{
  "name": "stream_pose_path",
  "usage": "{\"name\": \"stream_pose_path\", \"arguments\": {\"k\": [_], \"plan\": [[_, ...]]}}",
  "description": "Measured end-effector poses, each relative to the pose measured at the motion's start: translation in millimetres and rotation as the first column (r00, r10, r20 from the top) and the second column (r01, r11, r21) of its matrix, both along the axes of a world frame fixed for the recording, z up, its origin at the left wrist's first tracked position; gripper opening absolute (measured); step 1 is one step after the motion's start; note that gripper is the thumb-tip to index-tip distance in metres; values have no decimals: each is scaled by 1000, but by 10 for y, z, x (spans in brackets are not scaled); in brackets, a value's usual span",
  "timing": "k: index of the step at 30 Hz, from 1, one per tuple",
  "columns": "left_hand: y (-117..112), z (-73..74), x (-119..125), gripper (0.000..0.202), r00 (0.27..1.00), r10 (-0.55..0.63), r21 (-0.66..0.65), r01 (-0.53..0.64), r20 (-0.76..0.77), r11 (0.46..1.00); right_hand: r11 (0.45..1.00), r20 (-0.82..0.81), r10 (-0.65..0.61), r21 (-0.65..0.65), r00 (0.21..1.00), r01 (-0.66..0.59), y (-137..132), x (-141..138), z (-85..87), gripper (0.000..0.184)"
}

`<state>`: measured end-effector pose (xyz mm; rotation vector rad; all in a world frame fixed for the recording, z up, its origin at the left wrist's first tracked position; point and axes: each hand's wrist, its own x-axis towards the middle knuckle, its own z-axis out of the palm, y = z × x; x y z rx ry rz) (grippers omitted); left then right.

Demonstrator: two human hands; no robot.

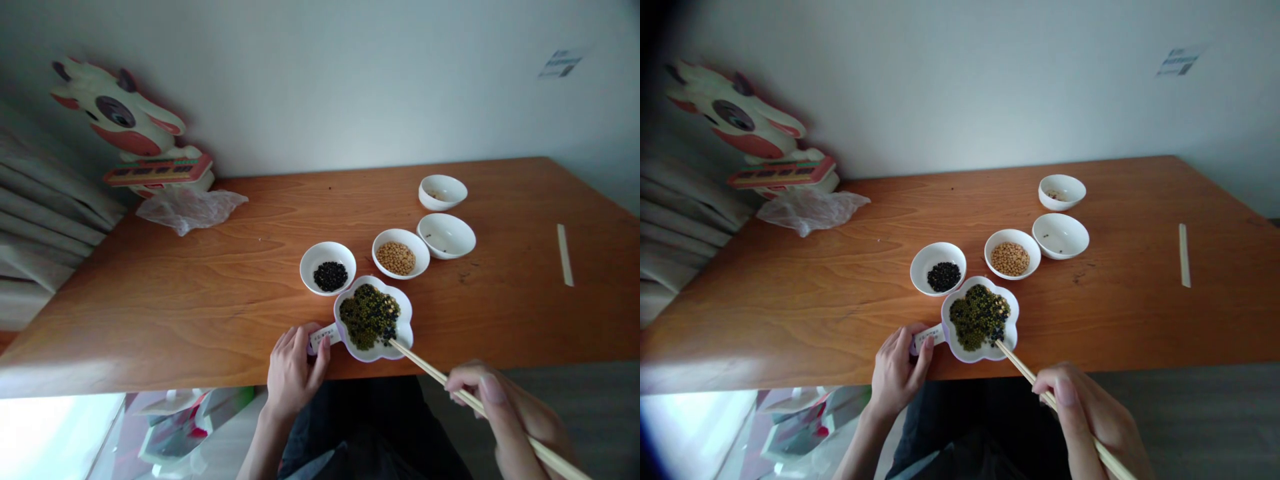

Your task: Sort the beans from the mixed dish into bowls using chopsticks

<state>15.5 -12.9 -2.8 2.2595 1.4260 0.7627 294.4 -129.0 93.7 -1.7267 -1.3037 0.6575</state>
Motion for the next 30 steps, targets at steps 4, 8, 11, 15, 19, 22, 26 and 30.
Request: {"name": "stream_pose_path", "arguments": {"k": [4, 8, 11, 15, 19, 22, 26, 30], "plan": [[7, 17, 11, 14, 1000, -1, -5, 1, -1, 1000, 998, 82, -60, -31, 995, 63, -6, -39, 140, 45], [10, 13, 14, 15, 1000, -3, -20, 3, -12, 1000, 996, 85, -57, -57, 995, 62, 17, 14, 201, 43], [8, 1, 9, 15, 1000, 5, -25, -5, -16, 1000, 997, 70, 52, -57, 996, -48, 54, 88, 143, 50], [2, -8, -4, 15, 1000, 8, -24, -8, -15, 1000, 992, 37, 125, -23, 991, -124, 87, 144, 8, 60], [-3, -14, -12, 15, 1000, 4, -16, -4, -16, 1000, 990, 43, 122, 68, 992, -125, 83, 170, -115, 63], [-4, -18, -11, 14, 1000, 5, -11, -5, -15, 1000, 992, 50, 81, 93, 996, -85, 59, 170, -176, 54], [-6, -16, -7, 15, 1000, 5, -10, -6, -13, 1000, 993, 47, 32, 113, 998, -38, -17, 157, -250, 44], [-11, -16, -8, 16, 1000, 2, -17, -2, -8, 1000, 989, -98, -47, 136, 994, 60, -157, 173, -426, 47]]}}
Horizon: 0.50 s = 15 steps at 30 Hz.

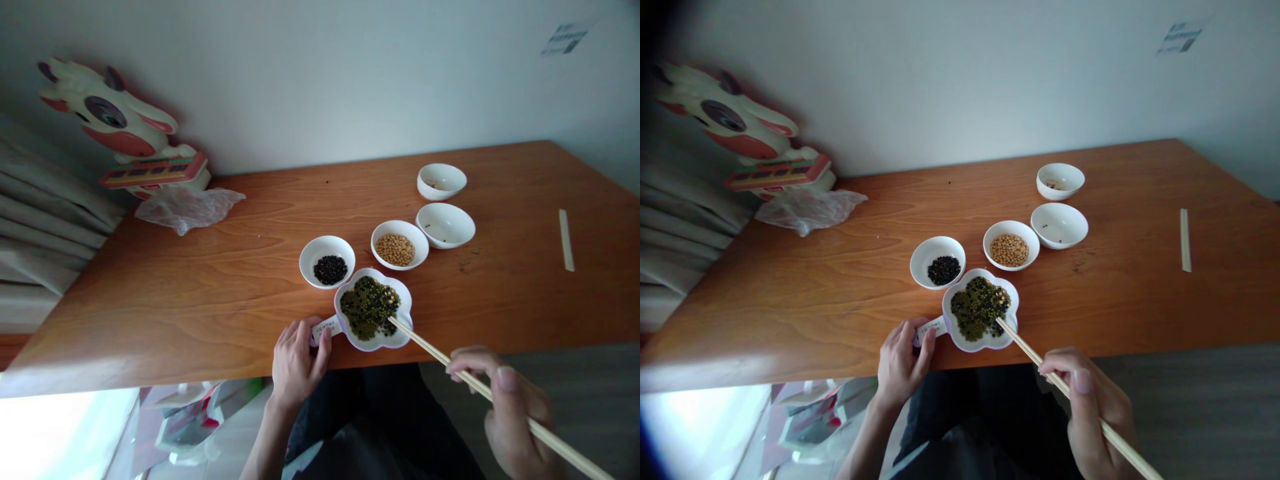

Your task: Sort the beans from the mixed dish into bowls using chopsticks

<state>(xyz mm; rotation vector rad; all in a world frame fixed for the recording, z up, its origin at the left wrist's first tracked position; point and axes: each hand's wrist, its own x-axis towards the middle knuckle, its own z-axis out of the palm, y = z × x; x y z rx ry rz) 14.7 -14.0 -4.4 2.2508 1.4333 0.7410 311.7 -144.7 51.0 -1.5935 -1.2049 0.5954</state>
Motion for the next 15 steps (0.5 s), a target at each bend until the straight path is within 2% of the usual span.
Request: {"name": "stream_pose_path", "arguments": {"k": [4, 7, 11, 15], "plan": [[0, -5, 1, 15, 1000, -6, -8, 6, 2, 1000, 996, -182, -56, 52, 982, 67, -103, -34, -260, 53], [7, -2, 4, 14, 1000, -4, -7, 4, -1, 1000, 987, -325, -110, 73, 939, 141, -76, -134, -409, 53], [17, 8, 4, 15, 1000, -4, -3, 4, -6, 1000, 972, -576, -142, 71, 805, 223, 102, -200, -470, 52], [17, 5, -5, 16, 1000, -11, -13, 11, -9, 1000, 970, -742, -103, 72, 663, 232, 354, -17, -440, 45]]}}
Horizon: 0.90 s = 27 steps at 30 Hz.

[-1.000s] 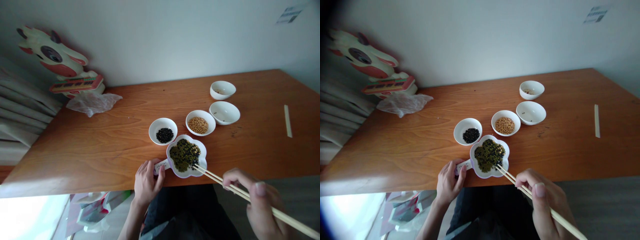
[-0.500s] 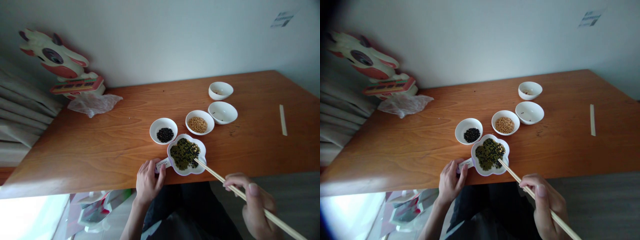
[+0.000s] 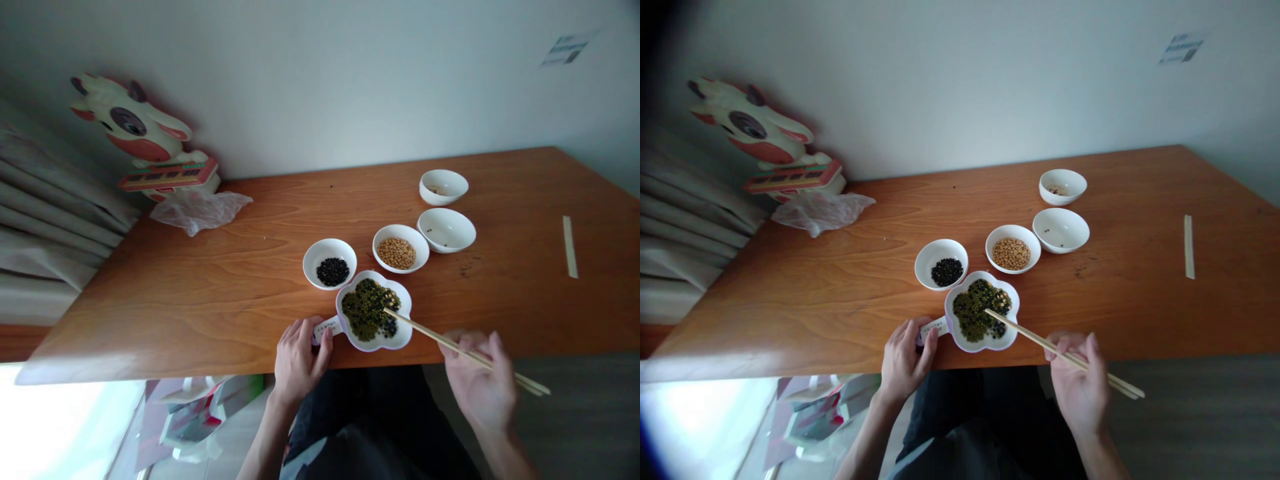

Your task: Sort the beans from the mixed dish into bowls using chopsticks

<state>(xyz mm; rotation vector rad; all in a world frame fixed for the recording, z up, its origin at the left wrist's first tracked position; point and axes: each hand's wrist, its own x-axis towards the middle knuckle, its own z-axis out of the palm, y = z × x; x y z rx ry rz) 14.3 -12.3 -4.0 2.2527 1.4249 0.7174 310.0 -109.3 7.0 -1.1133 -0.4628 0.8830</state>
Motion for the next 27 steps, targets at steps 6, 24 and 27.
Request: {"name": "stream_pose_path", "arguments": {"k": [6, 24, 27], "plan": [[10, -5, 2, 15, 1000, -6, -15, 6, 5, 1000, 991, -368, 127, 78, 921, -106, 371, 423, 8, 40], [7, 28, 9, 16, 1000, -13, -29, 13, 4, 1000, 976, -552, 203, 178, 809, -123, 406, 534, -54, 31], [6, 32, 10, 16, 1000, -12, -27, 12, 4, 1000, 976, -452, 208, 153, 867, -154, 404, 519, -91, 36]]}}
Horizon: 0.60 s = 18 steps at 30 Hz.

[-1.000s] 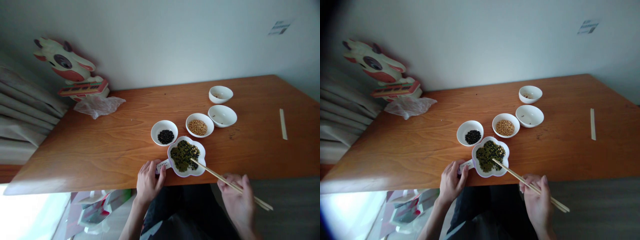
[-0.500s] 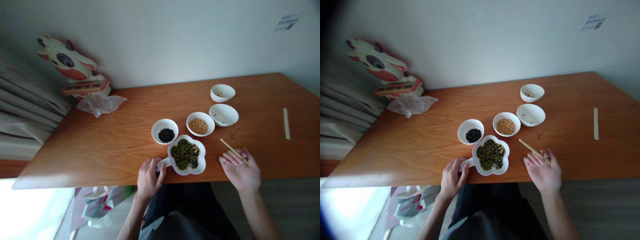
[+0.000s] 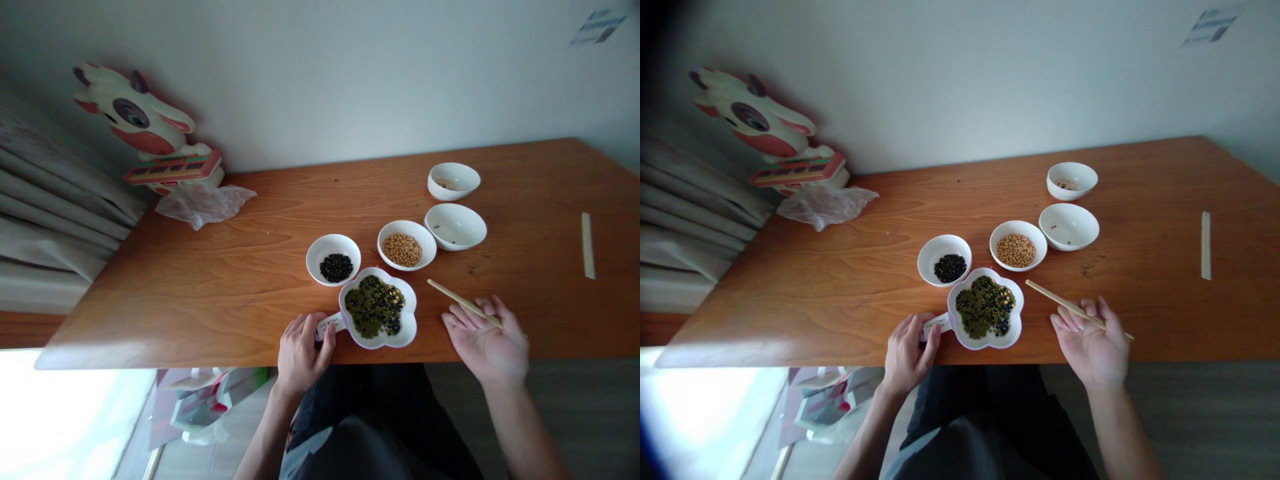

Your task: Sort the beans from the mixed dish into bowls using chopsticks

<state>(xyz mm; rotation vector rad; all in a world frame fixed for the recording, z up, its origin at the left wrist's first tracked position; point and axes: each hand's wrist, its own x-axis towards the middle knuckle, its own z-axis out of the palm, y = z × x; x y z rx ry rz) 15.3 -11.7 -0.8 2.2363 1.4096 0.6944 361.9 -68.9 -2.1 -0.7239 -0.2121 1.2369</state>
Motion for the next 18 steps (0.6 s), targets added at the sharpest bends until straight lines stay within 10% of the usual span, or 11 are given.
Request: {"name": "stream_pose_path", "arguments": {"k": [12, 18], "plan": [[-1, -12, 4, 15, 1000, 3, 2, -3, -1, 1000, 993, 660, -100, 113, 745, 33, -200, -365, -378, 32], [-2, -1, 10, 17, 1000, 4, 6, -4, -13, 1000, 996, 880, -86, 84, 467, 24, -270, -450, -142, 61]]}}
